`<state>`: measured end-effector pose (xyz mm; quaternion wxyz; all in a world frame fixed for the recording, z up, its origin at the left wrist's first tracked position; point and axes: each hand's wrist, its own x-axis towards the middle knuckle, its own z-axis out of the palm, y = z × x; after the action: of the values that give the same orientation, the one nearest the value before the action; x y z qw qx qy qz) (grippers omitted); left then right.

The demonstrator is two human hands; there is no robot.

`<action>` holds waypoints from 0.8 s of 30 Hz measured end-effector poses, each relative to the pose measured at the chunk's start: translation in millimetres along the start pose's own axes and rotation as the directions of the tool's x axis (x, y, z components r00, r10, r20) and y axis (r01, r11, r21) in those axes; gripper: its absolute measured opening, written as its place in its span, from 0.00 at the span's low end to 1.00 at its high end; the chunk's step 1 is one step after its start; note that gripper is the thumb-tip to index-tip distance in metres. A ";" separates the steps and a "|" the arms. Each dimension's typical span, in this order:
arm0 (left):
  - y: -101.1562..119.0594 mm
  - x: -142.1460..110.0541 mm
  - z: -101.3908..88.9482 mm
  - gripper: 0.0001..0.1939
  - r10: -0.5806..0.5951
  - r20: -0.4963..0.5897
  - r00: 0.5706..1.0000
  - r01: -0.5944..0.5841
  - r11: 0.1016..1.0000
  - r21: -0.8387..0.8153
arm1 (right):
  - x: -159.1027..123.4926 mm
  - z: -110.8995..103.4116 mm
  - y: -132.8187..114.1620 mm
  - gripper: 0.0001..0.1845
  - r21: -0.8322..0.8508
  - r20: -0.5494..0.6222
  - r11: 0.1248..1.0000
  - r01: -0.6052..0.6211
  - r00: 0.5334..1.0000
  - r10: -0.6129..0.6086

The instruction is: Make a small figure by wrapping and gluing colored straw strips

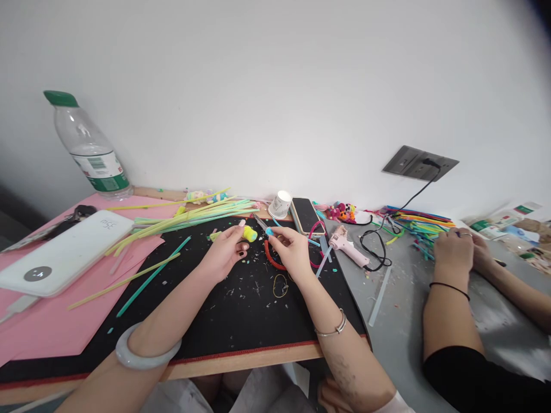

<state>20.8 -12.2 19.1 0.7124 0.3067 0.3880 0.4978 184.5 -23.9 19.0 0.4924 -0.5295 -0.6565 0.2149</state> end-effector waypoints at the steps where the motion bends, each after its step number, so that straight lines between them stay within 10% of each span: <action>1: -0.5 1.1 -0.6 0.15 -0.011 -0.009 1.000 0.011 0.999 -0.044 | -0.1 0.2 -0.3 0.12 0.001 0.001 1.000 0.001 1.000 -0.001; 13: -2.5 6.0 -3.3 0.09 -0.091 -0.032 0.995 0.086 0.984 -0.153 | -1.6 -0.5 -5.1 0.11 -0.045 -0.013 0.997 0.068 0.998 -0.068; 24: -4.5 -0.3 -2.5 0.23 0.277 -0.002 0.961 -0.249 0.865 0.435 | -0.1 -3.1 -1.8 0.12 0.001 -0.068 1.000 0.009 0.998 -0.009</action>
<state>20.7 -13.8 14.2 0.5396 0.4903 0.4656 0.5016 186.2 -25.4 21.7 0.5158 -0.5332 -0.6415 0.1951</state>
